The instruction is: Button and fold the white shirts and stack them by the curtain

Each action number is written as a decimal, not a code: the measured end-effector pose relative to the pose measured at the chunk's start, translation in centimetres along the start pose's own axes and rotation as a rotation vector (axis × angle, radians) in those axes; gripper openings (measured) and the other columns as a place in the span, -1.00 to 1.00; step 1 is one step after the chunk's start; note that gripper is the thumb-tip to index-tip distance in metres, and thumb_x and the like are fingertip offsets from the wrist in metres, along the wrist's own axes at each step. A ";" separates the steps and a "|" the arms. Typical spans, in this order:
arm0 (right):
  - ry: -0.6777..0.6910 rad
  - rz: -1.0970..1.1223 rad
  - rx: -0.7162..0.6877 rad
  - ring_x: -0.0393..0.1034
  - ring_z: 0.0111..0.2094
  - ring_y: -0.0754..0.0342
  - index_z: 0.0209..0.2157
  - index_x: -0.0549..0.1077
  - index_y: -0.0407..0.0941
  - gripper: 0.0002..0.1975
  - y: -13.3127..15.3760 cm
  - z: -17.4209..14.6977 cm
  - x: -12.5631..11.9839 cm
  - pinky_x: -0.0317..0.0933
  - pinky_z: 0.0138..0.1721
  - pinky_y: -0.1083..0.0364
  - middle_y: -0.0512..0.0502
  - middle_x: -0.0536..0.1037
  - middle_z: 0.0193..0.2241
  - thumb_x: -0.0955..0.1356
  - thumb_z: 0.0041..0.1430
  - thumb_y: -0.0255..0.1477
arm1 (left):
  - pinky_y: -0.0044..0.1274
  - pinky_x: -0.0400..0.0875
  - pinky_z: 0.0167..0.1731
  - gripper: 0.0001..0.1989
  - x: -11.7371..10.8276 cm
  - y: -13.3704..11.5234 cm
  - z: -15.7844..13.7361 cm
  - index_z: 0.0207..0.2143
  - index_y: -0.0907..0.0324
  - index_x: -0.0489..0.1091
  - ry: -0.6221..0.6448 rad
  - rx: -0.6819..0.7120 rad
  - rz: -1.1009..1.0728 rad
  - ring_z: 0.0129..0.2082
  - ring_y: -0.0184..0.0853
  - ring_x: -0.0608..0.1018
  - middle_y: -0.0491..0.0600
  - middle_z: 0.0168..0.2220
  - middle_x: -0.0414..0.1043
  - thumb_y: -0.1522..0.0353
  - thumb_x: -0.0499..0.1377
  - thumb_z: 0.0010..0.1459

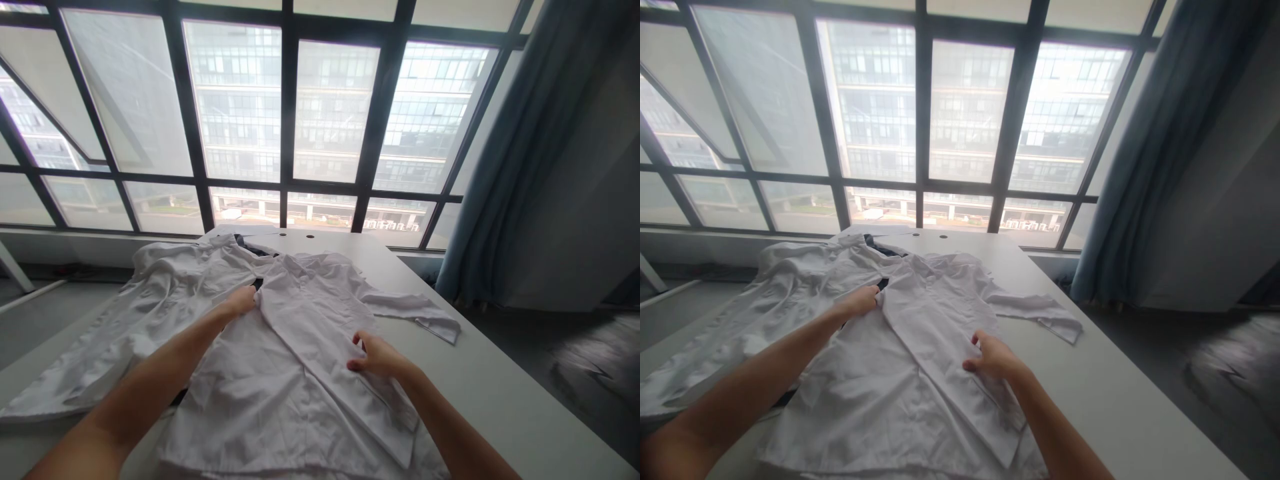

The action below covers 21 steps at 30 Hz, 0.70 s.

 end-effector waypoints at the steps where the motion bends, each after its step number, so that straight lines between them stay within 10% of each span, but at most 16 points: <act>1: 0.024 -0.020 0.004 0.46 -0.18 -0.04 -0.07 0.38 -0.12 -0.46 0.0 -0.3 -0.1 0.25 -0.21 0.10 -0.17 0.56 -0.16 0.51 -0.08 -0.24 | -0.31 0.45 -0.06 -0.72 0.0 0.3 -0.4 -0.17 0.27 0.46 0.008 -0.033 0.009 0.01 0.05 0.52 0.24 -0.12 0.53 0.33 0.15 0.07; 6: 0.230 -0.090 0.124 0.45 -0.45 0.01 -0.28 0.42 -0.13 -0.45 -0.8 -1.4 -0.1 0.23 -0.49 0.12 -0.10 0.56 -0.32 0.59 -0.35 -0.25 | -0.31 0.55 -0.41 -0.79 1.0 2.0 -3.1 -0.39 0.30 0.50 0.276 -0.157 -0.004 -0.38 0.00 0.62 0.19 -0.43 0.54 0.33 0.17 0.01; 10: 0.208 -0.094 -0.001 0.39 -0.53 0.08 -0.37 0.45 -0.14 -0.59 0.3 -0.7 -0.6 0.16 -0.51 0.15 -0.04 0.52 -0.49 0.51 -0.14 -0.13 | -0.36 0.55 -0.50 -0.65 0.2 2.1 -3.0 -0.24 0.20 0.53 0.445 -0.128 -0.040 -0.47 -0.09 0.61 0.05 -0.47 0.56 0.39 0.33 -0.18; 14: -0.112 -0.041 -0.189 0.37 -0.44 0.10 -0.41 0.46 -0.15 -0.67 1.7 0.5 -1.4 0.10 -0.44 0.16 -0.07 0.56 -0.45 0.36 0.15 -0.14 | -0.31 0.55 -0.30 -0.53 -2.0 -0.6 1.1 -0.03 0.18 0.47 0.309 0.001 -0.025 -0.26 -0.06 0.62 0.10 -0.25 0.59 0.37 0.32 -0.06; 21: -0.146 0.039 -0.188 0.36 -0.44 0.10 -0.41 0.49 -0.14 -0.71 0.8 0.9 0.1 0.08 -0.44 0.16 -0.07 0.56 -0.46 0.36 0.12 -0.18 | -0.46 0.37 0.00 -0.41 -2.0 -6.1 6.9 0.23 0.14 0.30 0.062 0.257 0.044 -0.06 -0.21 0.52 0.06 0.03 0.50 0.55 0.12 0.12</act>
Point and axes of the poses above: each hand's wrist, its own z-axis towards the middle knuckle, its own x-axis out of the palm, y = z × x, the point moved 7 cm from there along z, towards the middle knuckle
